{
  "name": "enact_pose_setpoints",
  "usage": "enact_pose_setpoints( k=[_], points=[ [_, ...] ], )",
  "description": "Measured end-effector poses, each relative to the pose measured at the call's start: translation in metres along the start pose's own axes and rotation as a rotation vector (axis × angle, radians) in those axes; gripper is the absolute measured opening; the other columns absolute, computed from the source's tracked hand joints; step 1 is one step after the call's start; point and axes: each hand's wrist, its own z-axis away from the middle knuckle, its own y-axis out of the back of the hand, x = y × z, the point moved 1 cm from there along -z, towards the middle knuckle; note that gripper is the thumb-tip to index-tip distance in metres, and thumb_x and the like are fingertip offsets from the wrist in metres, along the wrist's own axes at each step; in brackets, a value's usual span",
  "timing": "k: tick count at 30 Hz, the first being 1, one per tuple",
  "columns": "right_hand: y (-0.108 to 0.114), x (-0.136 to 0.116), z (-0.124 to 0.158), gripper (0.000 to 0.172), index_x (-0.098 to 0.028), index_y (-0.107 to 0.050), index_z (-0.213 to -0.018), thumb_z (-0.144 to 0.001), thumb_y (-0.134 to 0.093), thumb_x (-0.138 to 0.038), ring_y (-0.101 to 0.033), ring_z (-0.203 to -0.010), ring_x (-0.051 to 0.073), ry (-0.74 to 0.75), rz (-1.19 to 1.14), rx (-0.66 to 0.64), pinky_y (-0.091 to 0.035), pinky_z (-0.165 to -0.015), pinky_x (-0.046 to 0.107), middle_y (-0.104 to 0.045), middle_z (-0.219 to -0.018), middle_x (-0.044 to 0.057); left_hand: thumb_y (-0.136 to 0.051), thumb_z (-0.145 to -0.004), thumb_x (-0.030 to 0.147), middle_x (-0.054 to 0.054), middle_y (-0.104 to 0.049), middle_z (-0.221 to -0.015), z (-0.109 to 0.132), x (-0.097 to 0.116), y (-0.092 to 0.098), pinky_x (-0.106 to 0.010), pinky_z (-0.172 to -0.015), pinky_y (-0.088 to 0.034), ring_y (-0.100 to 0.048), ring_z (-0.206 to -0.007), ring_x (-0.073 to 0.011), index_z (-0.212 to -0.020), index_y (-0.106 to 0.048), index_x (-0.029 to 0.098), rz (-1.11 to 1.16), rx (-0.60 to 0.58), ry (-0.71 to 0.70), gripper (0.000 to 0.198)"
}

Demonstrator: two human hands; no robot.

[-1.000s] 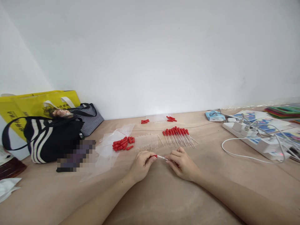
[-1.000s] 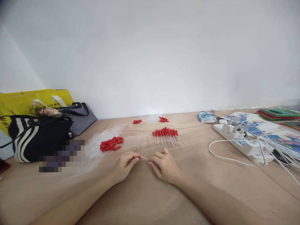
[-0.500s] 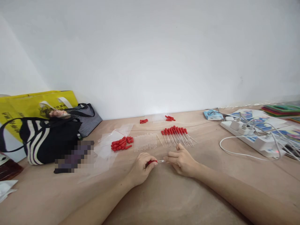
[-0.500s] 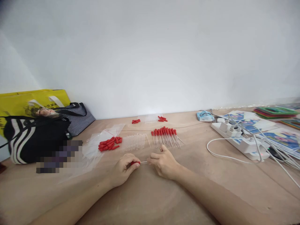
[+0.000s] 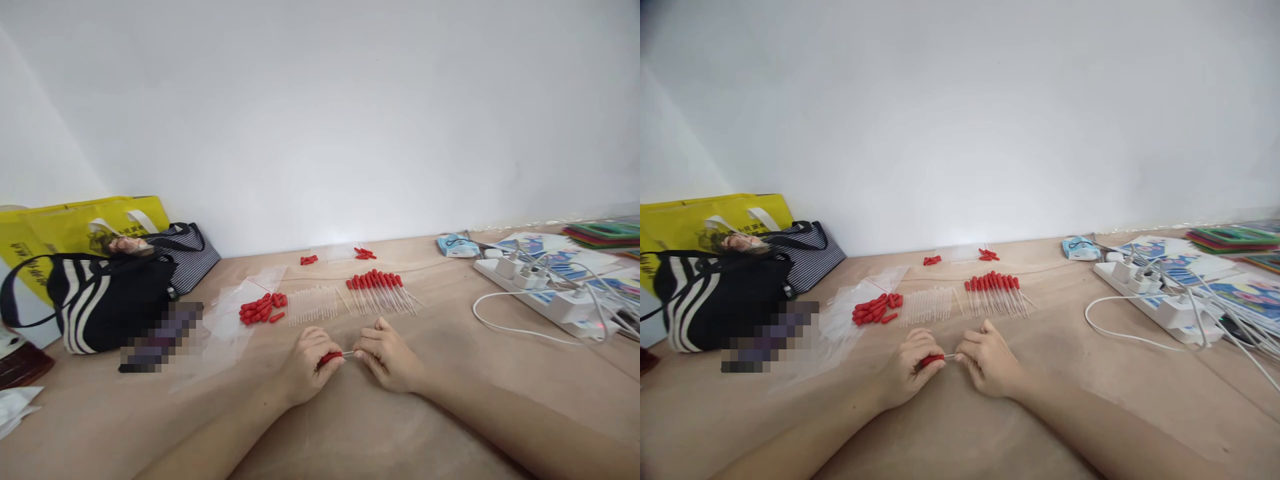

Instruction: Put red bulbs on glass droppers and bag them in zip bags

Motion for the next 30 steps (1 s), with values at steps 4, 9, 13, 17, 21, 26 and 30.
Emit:
enact_pose_setpoints(
  k=[4, 9, 13, 17, 21, 26, 30],
  points=[
    [-0.001, -0.002, -0.001, 0.024, -0.016, -0.054, -0.073, -0.085, -0.033, -0.018, -0.044, -0.061, 0.011, -0.022, -0.037, -0.025, -0.024, -0.064, 0.027, -0.054, -0.067, 0.001, -0.046, -0.082, 0.025, -0.003, -0.059, -0.064, 0.000, 0.001, -0.001, -0.033, -0.074, -0.038, -0.052, -0.068, -0.0160, -0.071, -0.058, 0.017, -0.010, 0.002, -0.021, 0.019],
    [0.001, -0.001, -0.005, 0.025, -0.017, -0.056, -0.075, -0.086, -0.033, -0.019, -0.046, -0.063, 0.011, -0.031, -0.021, -0.054, -0.024, -0.064, 0.027, -0.056, -0.069, 0.001, -0.046, -0.082, 0.025, -0.003, -0.060, -0.067, -0.001, 0.000, 0.000, -0.033, -0.074, -0.038, -0.052, -0.069, -0.0160, -0.072, -0.058, 0.017, -0.040, -0.008, 0.008, 0.018],
    [0.008, -0.001, -0.009, 0.021, -0.019, -0.060, -0.080, -0.084, -0.040, -0.023, -0.047, -0.067, 0.012, -0.021, 0.062, -0.103, -0.022, -0.064, 0.028, -0.059, -0.070, 0.001, -0.048, -0.083, 0.024, 0.000, -0.063, -0.069, -0.003, -0.005, 0.006, -0.033, -0.080, -0.036, -0.054, -0.067, -0.0139, -0.074, -0.059, 0.018, -0.051, -0.020, 0.011, 0.015],
    [0.015, 0.001, -0.008, 0.017, -0.022, -0.063, -0.081, -0.078, -0.046, -0.021, -0.048, -0.070, 0.014, -0.018, 0.085, -0.150, -0.023, -0.065, 0.028, -0.061, -0.069, 0.001, -0.050, -0.081, 0.025, 0.001, -0.064, -0.078, -0.001, -0.012, 0.008, -0.035, -0.084, -0.034, -0.055, -0.075, -0.0153, -0.088, -0.058, 0.022, -0.065, -0.010, 0.048, 0.011],
    [0.016, 0.017, -0.012, 0.020, -0.020, -0.061, -0.087, -0.077, -0.044, -0.019, -0.052, -0.068, 0.014, -0.252, -0.038, -0.050, -0.030, -0.064, 0.026, -0.063, -0.075, 0.002, -0.052, -0.077, 0.027, -0.004, -0.057, -0.084, 0.005, -0.022, 0.005, -0.029, -0.064, -0.042, -0.054, -0.069, -0.0163, -0.108, -0.044, 0.016, -0.115, 0.081, 0.449, 0.035],
    [0.006, 0.044, -0.036, 0.026, -0.016, -0.053, -0.099, -0.075, -0.046, -0.019, -0.055, -0.061, 0.014, -0.557, -0.079, 0.141, -0.033, -0.058, 0.023, -0.063, -0.067, 0.001, -0.046, -0.078, 0.026, 0.002, -0.052, -0.062, 0.003, -0.021, 0.002, -0.026, -0.059, -0.037, -0.051, -0.061, -0.0153, -0.079, -0.050, 0.018, -0.165, -0.072, 0.450, 0.009],
    [-0.009, 0.053, -0.064, 0.017, -0.017, -0.053, -0.091, -0.076, -0.046, -0.021, -0.058, -0.068, 0.015, -0.656, 0.095, 0.120, -0.031, -0.063, 0.024, -0.064, -0.071, 0.002, -0.046, -0.078, 0.027, 0.003, -0.051, -0.059, 0.000, -0.019, 0.004, -0.025, -0.058, -0.035, -0.050, -0.059, -0.0149, -0.076, -0.051, 0.018, -0.157, -0.079, 0.440, 0.010]
  ],
)
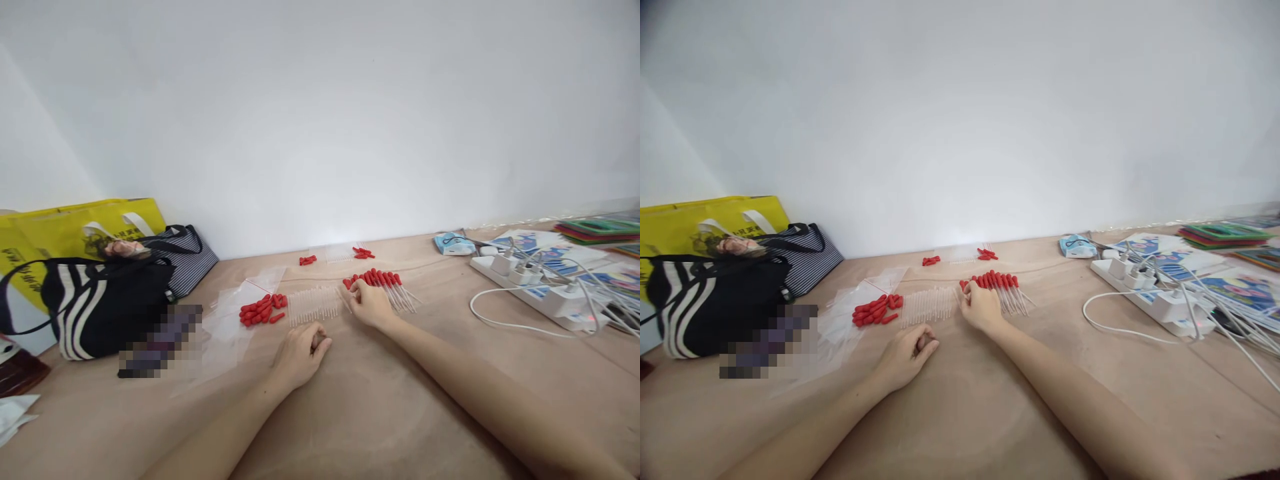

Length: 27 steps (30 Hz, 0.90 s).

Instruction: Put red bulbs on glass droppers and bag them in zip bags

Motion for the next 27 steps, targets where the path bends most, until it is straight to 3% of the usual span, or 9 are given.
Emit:
enact_pose_setpoints(
  k=[8, 18, 21, 24, 27],
  points=[
    [-0.020, -0.010, -0.020, 0.017, -0.017, -0.057, -0.086, -0.074, -0.046, -0.021, -0.058, -0.080, 0.020, -0.097, 0.177, -0.039, -0.024, -0.072, 0.030, -0.066, -0.080, 0.007, -0.046, -0.077, 0.028, 0.004, -0.049, -0.055, -0.001, -0.002, 0.002, -0.024, -0.056, -0.034, -0.049, -0.057, -0.0147, -0.076, -0.051, 0.018, 0.001, -0.027, 0.011, 0.011],
    [-0.022, -0.010, -0.021, 0.025, -0.019, -0.059, -0.087, -0.080, -0.039, -0.033, -0.057, -0.083, 0.019, -0.105, 0.242, -0.075, -0.023, -0.074, 0.032, -0.066, -0.083, 0.007, -0.046, -0.078, 0.028, 0.003, -0.051, -0.058, -0.002, -0.003, 0.001, -0.024, -0.057, -0.037, -0.051, -0.058, -0.0146, -0.080, -0.051, 0.019, -0.025, -0.035, 0.000, 0.011],
    [-0.021, -0.016, -0.020, 0.027, -0.016, -0.059, -0.086, -0.078, -0.040, -0.033, -0.058, -0.081, 0.021, -0.101, 0.274, -0.078, -0.024, -0.075, 0.034, -0.066, -0.082, 0.009, -0.045, -0.079, 0.024, -0.001, -0.056, -0.070, -0.006, -0.014, 0.012, -0.026, -0.060, -0.040, -0.054, -0.065, -0.0162, -0.083, -0.052, 0.018, -0.159, 0.034, 0.003, 0.010],
    [-0.021, -0.021, -0.020, 0.025, -0.013, -0.061, -0.081, -0.077, -0.042, -0.029, -0.059, -0.078, 0.022, -0.105, 0.309, -0.088, -0.024, -0.075, 0.036, -0.065, -0.080, 0.013, -0.045, -0.079, 0.020, -0.006, -0.057, -0.082, -0.011, -0.032, 0.030, -0.031, -0.070, -0.040, -0.053, -0.080, -0.0216, -0.081, -0.055, 0.017, -0.431, 0.168, 0.052, 0.012],
    [-0.023, -0.025, -0.022, 0.023, -0.012, -0.063, -0.076, -0.076, -0.042, -0.023, -0.059, -0.074, 0.023, -0.102, 0.331, -0.104, -0.023, -0.076, 0.038, -0.065, -0.080, 0.015, -0.048, -0.078, 0.022, -0.009, -0.055, -0.087, -0.014, -0.051, 0.042, -0.033, -0.072, -0.041, -0.051, -0.084, -0.0245, -0.082, -0.059, 0.015, -0.584, 0.177, 0.142, 0.013]
  ],
)
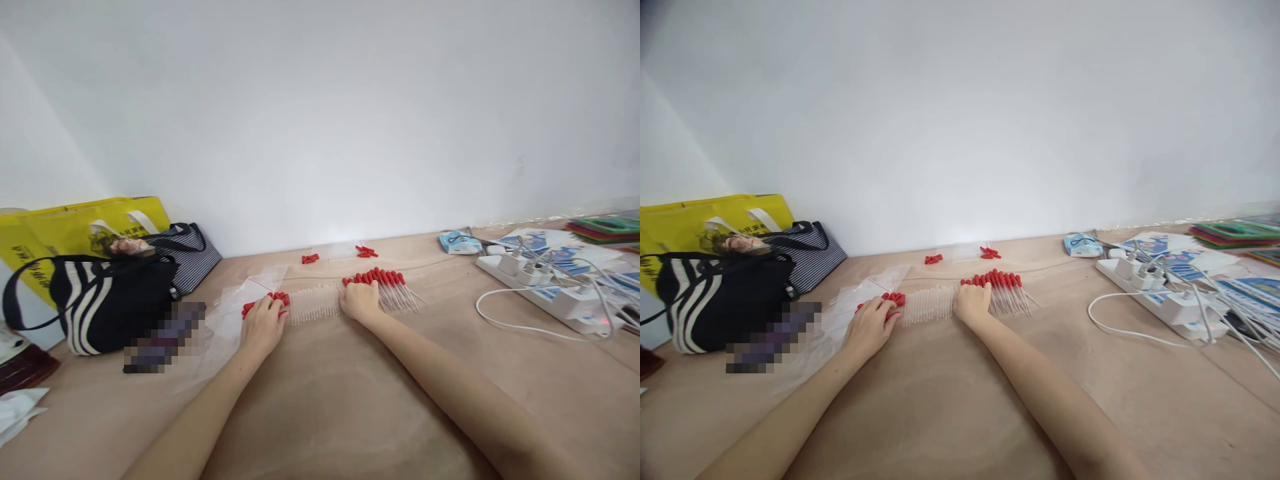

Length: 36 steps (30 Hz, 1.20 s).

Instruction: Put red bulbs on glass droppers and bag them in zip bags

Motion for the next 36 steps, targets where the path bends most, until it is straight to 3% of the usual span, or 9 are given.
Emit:
enact_pose_setpoints(
  k=[6, 10, 13, 18, 21, 25, 28, 36],
  points=[
    [-0.002, -0.007, -0.001, 0.024, -0.011, -0.063, -0.071, -0.074, -0.040, -0.009, -0.060, -0.071, 0.022, 0.012, 0.021, -0.009, -0.023, -0.076, 0.039, -0.066, -0.075, 0.014, -0.048, -0.078, 0.022, -0.008, -0.052, -0.082, -0.002, -0.011, -0.011, -0.034, -0.068, -0.042, -0.049, -0.081, -0.0241, -0.070, -0.060, 0.017, -0.010, 0.012, -0.010, 0.015],
    [0.008, -0.002, 0.009, 0.026, -0.008, -0.060, -0.081, -0.080, -0.036, -0.018, -0.059, -0.073, 0.024, 0.015, 0.026, 0.049, -0.023, -0.075, 0.039, -0.064, -0.079, 0.017, -0.046, -0.079, 0.019, -0.009, -0.052, -0.083, -0.001, -0.004, -0.009, -0.037, -0.072, -0.042, -0.048, -0.080, -0.0247, -0.071, -0.056, 0.016, 0.055, 0.143, -0.084, 0.013],
    [0.016, 0.011, 0.023, 0.027, -0.008, -0.055, -0.087, -0.083, -0.033, -0.024, -0.056, -0.077, 0.025, 0.066, 0.013, 0.113, -0.024, -0.075, 0.039, -0.063, -0.081, 0.016, -0.042, -0.082, 0.019, -0.009, -0.053, -0.085, 0.004, 0.011, -0.003, -0.036, -0.076, -0.041, -0.049, -0.083, -0.0230, -0.076, -0.052, 0.016, 0.242, 0.198, -0.156, 0.013],
    [0.010, 0.047, 0.051, 0.020, -0.012, -0.050, -0.084, -0.083, -0.031, -0.012, -0.053, -0.075, 0.018, 0.429, -0.167, 0.168, -0.028, -0.073, 0.032, -0.060, -0.080, 0.008, -0.037, -0.085, 0.022, -0.005, -0.058, -0.079, 0.016, 0.044, -0.001, -0.030, -0.066, -0.045, -0.056, -0.073, -0.0178, -0.086, -0.049, 0.016, 0.560, 0.048, -0.168, 0.013],
    [0.004, 0.066, 0.061, 0.025, -0.013, -0.051, -0.093, -0.082, -0.031, -0.006, -0.052, -0.076, 0.016, 0.602, -0.250, 0.195, -0.029, -0.077, 0.031, -0.059, -0.082, 0.007, -0.036, -0.087, 0.022, -0.006, -0.061, -0.091, 0.019, 0.057, -0.004, -0.030, -0.073, -0.045, -0.058, -0.082, -0.0174, -0.103, -0.046, 0.016, 0.654, -0.012, -0.212, 0.021],
    [0.004, 0.073, 0.070, 0.035, -0.016, -0.052, -0.106, -0.080, -0.033, -0.004, -0.052, -0.077, 0.015, 0.641, -0.294, 0.201, -0.031, -0.077, 0.031, -0.058, -0.086, 0.008, -0.034, -0.087, 0.021, -0.007, -0.061, -0.092, 0.019, 0.061, -0.008, -0.032, -0.076, -0.044, -0.056, -0.085, -0.0182, -0.105, -0.052, 0.017, 0.613, -0.029, -0.311, 0.025],
    [0.008, 0.066, 0.076, 0.031, -0.017, -0.054, -0.103, -0.081, -0.034, -0.007, -0.053, -0.078, 0.016, 0.650, -0.344, 0.160, -0.030, -0.080, 0.033, -0.059, -0.087, 0.008, -0.036, -0.087, 0.022, -0.006, -0.062, -0.086, 0.019, 0.060, -0.009, -0.033, -0.075, -0.043, -0.055, -0.082, -0.0189, -0.096, -0.059, 0.018, 0.571, -0.011, -0.350, 0.025],
    [0.012, 0.050, 0.085, 0.022, -0.018, -0.055, -0.095, -0.083, -0.037, -0.014, -0.054, -0.073, 0.013, 0.632, -0.404, 0.156, -0.028, -0.080, 0.033, -0.061, -0.082, 0.005, -0.038, -0.087, 0.025, -0.004, -0.065, -0.087, 0.019, 0.060, -0.010, -0.033, -0.076, -0.041, -0.056, -0.083, -0.0191, -0.094, -0.060, 0.019, 0.601, -0.014, -0.338, 0.024]
  ],
)
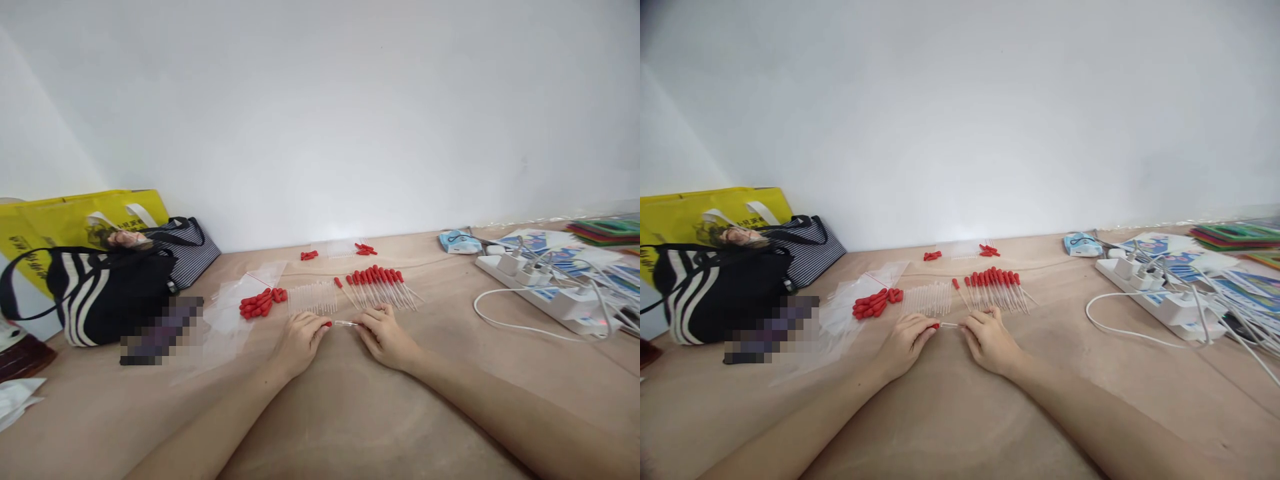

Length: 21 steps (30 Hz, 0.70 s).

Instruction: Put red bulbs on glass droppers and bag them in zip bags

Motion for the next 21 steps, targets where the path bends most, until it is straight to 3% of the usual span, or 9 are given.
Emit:
enact_pose_setpoints(
  k=[7, 16, 21],
  points=[
    [-0.0039, -0.0010, -0.0013, 0.020, -0.018, -0.055, -0.091, -0.082, -0.038, -0.014, -0.053, -0.072, 0.013, 0.035, 0.023, 0.023, -0.026, -0.080, 0.032, -0.060, -0.078, 0.003, -0.039, -0.086, 0.025, -0.004, -0.066, -0.087, -0.0004, 0.0026, 0.0011, -0.033, -0.076, -0.041, -0.057, -0.082, -0.0184, -0.093, -0.060, 0.019, 0.046, 0.017, -0.002, 0.023],
    [-0.0069, -0.0026, -0.0008, 0.019, -0.017, -0.056, -0.085, -0.084, -0.038, -0.017, -0.049, -0.064, 0.012, 0.126, 0.016, 0.008, -0.028, -0.076, 0.029, -0.055, -0.066, 0.001, -0.048, -0.081, 0.032, -0.001, -0.065, -0.080, -0.0013, 0.0087, 0.0055, -0.029, -0.073, -0.044, -0.058, -0.076, -0.0162, -0.084, -0.059, 0.020, 0.246, -0.013, 0.176, 0.017],
    [-0.0063, -0.0012, -0.0019, 0.020, -0.018, -0.058, -0.084, -0.085, -0.038, -0.018, -0.048, -0.063, 0.011, 0.144, -0.010, -0.027, -0.026, -0.071, 0.027, -0.055, -0.065, 0.001, -0.050, -0.080, 0.028, 0.000, -0.065, -0.078, -0.0004, 0.0080, 0.0060, -0.029, -0.074, -0.041, -0.057, -0.074, -0.0153, -0.080, -0.059, 0.020, 0.224, 0.009, 0.128, 0.013]
  ],
)
